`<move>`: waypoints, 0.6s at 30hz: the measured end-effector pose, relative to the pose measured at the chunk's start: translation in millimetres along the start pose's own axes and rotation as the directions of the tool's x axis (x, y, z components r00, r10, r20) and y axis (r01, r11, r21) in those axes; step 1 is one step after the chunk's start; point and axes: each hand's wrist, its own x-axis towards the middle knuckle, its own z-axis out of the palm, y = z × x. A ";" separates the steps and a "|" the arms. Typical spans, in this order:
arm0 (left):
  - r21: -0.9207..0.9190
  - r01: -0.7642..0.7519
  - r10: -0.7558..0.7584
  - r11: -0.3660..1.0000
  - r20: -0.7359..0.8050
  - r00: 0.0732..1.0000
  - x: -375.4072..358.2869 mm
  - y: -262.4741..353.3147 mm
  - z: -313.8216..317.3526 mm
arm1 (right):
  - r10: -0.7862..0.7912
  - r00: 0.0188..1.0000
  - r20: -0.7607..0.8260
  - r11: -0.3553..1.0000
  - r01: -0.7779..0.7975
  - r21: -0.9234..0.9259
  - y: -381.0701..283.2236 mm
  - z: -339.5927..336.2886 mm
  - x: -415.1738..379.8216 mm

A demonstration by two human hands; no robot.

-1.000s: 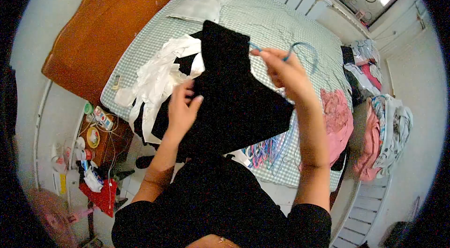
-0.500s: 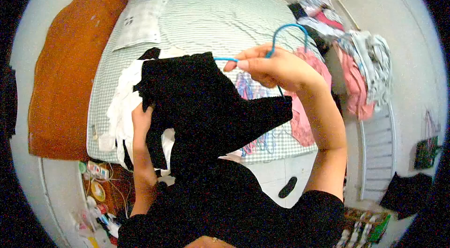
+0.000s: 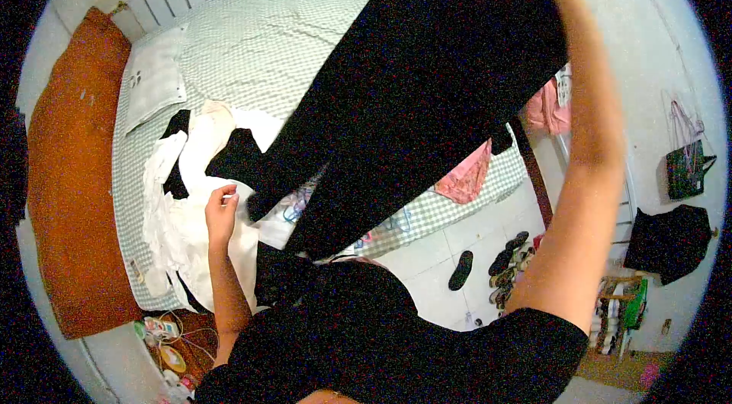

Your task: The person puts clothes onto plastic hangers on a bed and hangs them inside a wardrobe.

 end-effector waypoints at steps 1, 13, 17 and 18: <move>-0.004 -0.006 0.006 1.000 0.022 1.000 1.7 0.2 10.5 | -0.092 0.993 -0.081 0.980 0.076 -0.184 22.9 -11.7 17.0; 0.055 -0.001 -0.011 0.998 0.223 0.975 6.4 23.4 100.1 | -0.378 0.925 -0.034 0.914 0.367 -0.173 5.2 -9.1 -14.2; 0.119 0.034 -0.069 0.992 0.300 0.951 1.1 21.6 118.8 | -0.394 0.915 0.085 0.871 0.343 0.351 -17.2 91.7 -151.1; 0.144 0.049 -0.094 0.988 0.322 0.942 -1.3 22.3 123.5 | -0.352 0.896 0.271 0.921 0.279 0.272 -31.7 107.3 -192.2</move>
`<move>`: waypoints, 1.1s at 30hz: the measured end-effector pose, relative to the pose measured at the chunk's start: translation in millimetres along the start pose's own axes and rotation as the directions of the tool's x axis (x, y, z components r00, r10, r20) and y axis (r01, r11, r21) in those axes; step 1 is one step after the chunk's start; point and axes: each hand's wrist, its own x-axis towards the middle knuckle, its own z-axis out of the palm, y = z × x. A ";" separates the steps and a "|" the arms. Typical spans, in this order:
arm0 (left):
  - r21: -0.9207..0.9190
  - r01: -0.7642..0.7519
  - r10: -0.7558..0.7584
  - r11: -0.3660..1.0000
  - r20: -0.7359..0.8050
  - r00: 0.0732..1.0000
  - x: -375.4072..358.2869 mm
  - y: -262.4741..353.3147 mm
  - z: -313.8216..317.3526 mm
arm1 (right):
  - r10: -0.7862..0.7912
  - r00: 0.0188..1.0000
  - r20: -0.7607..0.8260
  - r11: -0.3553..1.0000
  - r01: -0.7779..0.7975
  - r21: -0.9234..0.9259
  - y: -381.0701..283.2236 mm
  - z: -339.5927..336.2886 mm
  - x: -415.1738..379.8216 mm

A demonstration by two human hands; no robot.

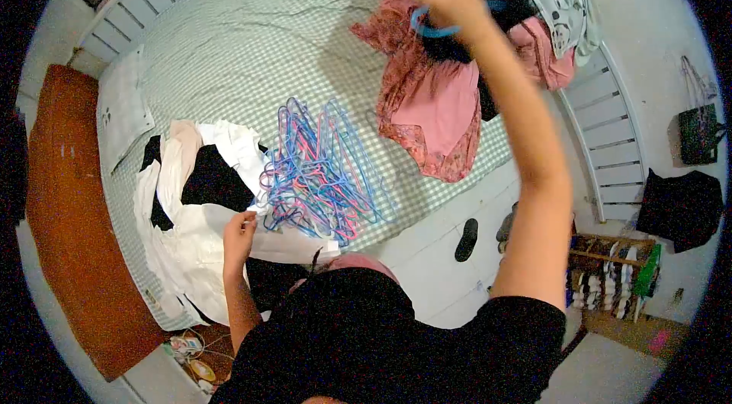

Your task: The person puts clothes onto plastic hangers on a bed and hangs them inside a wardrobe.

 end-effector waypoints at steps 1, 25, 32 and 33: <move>0.009 0.001 -0.001 1.000 0.008 1.000 -1.3 1.0 4.3 | 0.063 0.991 0.122 0.992 -0.075 0.102 -16.3 39.4 -35.7; 0.349 0.044 -0.190 0.936 0.396 0.898 -14.7 2.1 82.4 | 0.558 0.392 0.731 0.680 -0.721 -0.133 -368.8 189.7 -377.3; 0.373 0.059 -0.213 0.926 0.386 0.898 -20.8 -11.8 80.7 | 0.356 0.477 0.803 0.289 -0.874 0.391 -465.8 183.0 -321.3; 0.367 0.067 -0.216 0.928 0.383 0.898 -22.0 -13.8 80.0 | 0.400 0.409 0.820 0.285 -0.906 0.313 -464.3 169.3 -296.8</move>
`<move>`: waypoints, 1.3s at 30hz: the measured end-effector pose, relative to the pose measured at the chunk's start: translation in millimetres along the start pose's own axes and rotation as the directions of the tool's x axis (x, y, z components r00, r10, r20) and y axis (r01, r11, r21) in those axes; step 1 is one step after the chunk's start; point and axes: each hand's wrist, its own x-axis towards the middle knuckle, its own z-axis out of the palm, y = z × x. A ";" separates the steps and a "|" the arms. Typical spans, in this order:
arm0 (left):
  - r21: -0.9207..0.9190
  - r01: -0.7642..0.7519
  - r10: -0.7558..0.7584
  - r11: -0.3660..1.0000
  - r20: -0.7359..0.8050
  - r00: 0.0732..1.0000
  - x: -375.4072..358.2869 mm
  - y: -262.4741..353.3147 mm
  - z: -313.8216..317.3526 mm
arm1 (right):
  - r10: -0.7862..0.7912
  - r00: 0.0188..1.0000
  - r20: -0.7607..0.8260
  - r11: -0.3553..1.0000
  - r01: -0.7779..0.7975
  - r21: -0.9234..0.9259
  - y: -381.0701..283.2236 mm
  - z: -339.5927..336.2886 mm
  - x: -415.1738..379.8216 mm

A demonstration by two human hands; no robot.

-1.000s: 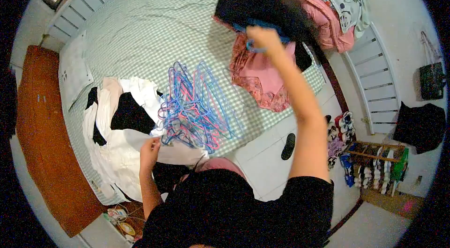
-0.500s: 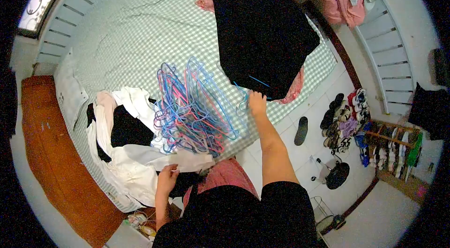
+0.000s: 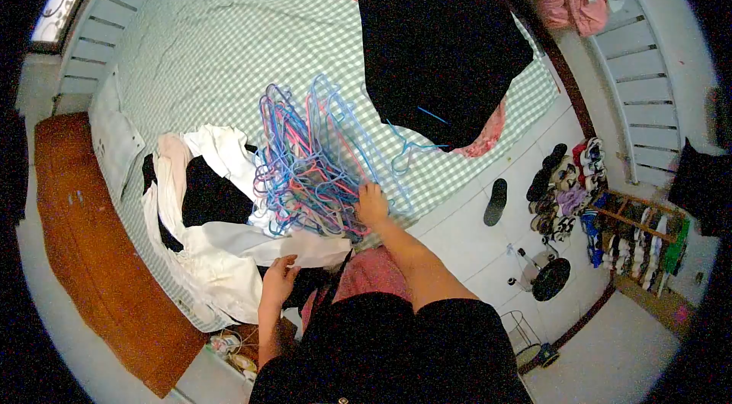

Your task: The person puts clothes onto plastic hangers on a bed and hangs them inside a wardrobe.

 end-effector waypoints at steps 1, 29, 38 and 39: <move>0.002 0.005 -0.005 1.000 0.001 1.000 -1.4 -2.0 0.4 | 0.079 0.997 -0.025 0.996 -0.080 -0.028 -15.2 -5.9 -1.5; -0.094 0.235 -0.253 0.968 -0.346 0.903 -26.7 -199.7 -3.3 | -0.109 0.993 -0.033 0.747 0.104 0.656 -229.4 -118.5 -57.0; 0.046 0.438 -0.261 0.898 -0.746 0.613 -23.1 -293.3 -49.2 | -0.054 0.989 0.135 0.853 -0.025 0.521 -271.0 -70.5 -115.6; 0.031 0.435 -0.269 0.900 -0.746 0.609 -23.6 -293.2 -61.5 | -0.061 0.989 0.134 0.860 -0.016 0.509 -275.2 -65.2 -122.9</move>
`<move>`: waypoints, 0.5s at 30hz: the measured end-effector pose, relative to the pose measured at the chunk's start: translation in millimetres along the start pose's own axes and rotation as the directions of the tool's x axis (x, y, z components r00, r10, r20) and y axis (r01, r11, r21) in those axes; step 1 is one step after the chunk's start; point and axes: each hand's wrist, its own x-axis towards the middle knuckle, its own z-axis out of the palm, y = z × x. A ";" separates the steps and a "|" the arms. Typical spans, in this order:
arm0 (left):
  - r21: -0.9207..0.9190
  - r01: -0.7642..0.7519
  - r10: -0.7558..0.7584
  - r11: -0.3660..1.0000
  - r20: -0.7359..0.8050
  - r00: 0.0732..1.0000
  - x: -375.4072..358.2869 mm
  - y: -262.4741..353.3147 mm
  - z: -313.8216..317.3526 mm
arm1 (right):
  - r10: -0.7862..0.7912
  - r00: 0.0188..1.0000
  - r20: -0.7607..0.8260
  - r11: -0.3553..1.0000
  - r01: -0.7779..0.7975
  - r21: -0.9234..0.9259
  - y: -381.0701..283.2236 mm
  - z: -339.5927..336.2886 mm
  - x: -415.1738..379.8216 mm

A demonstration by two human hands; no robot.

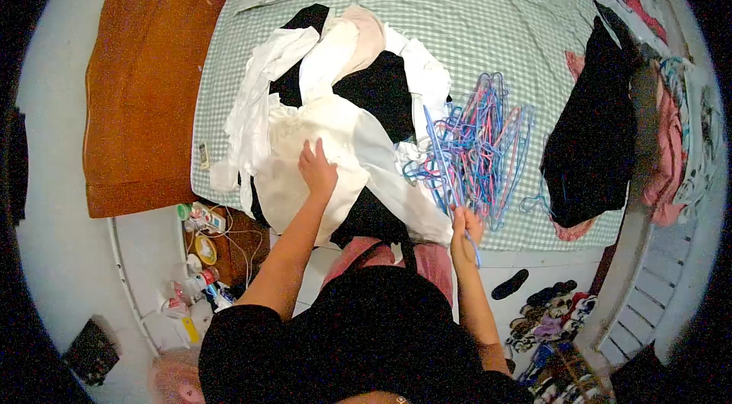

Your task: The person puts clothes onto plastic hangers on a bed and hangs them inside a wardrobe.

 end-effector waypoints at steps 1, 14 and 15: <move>0.026 0.089 -0.088 0.996 -0.035 0.995 8.7 0.3 -9.2 | -0.009 1.000 -0.021 1.000 0.010 0.017 -2.2 7.9 -6.2; -0.543 0.193 0.142 0.817 0.514 0.846 -54.6 -69.6 38.3 | 0.034 0.999 0.009 0.998 -0.033 -0.047 -45.8 81.1 -40.7; -0.544 0.196 0.136 0.816 0.509 0.850 -65.1 -71.5 30.9 | 0.076 0.996 0.044 0.997 -0.075 -0.033 -41.4 84.3 -40.2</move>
